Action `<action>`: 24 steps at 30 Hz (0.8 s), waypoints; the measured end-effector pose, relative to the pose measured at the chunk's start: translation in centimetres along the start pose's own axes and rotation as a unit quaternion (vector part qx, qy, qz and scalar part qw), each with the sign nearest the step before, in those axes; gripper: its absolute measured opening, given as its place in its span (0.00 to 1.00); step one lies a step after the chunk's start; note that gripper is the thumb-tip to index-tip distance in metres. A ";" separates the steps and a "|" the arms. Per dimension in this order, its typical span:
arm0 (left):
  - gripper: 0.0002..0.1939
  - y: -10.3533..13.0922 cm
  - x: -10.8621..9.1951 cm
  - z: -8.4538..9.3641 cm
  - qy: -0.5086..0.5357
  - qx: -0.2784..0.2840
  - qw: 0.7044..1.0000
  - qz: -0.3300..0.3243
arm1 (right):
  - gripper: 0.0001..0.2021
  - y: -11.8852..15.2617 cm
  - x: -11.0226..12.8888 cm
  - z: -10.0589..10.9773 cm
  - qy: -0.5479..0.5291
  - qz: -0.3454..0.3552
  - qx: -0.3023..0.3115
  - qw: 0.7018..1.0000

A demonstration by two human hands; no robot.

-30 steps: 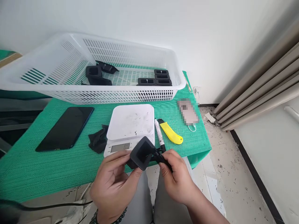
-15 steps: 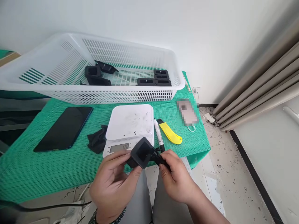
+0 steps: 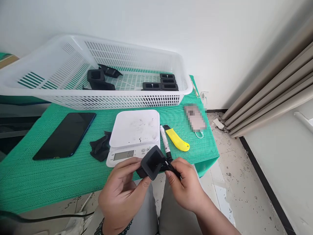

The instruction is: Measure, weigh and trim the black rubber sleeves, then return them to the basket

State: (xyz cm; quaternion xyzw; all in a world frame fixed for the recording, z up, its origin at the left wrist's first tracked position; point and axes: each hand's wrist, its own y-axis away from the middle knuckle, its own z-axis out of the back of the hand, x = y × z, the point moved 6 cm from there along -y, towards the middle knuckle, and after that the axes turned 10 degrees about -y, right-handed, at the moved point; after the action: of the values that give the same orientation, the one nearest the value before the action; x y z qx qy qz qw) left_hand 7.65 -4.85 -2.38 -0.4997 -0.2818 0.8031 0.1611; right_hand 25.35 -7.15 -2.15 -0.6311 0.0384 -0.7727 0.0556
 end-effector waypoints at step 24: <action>0.16 0.6 1.6 -1.6 0.163 -0.004 0.969 0.186 | 0.08 -0.1 0.8 -0.3 -0.031 0.010 0.005 0.999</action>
State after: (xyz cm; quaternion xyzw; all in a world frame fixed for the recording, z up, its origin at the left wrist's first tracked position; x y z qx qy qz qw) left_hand 8.43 -4.03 -4.44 -0.6682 -0.1571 0.7254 0.0507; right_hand 24.91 -7.19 -1.42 -0.6543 0.0389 -0.7521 0.0679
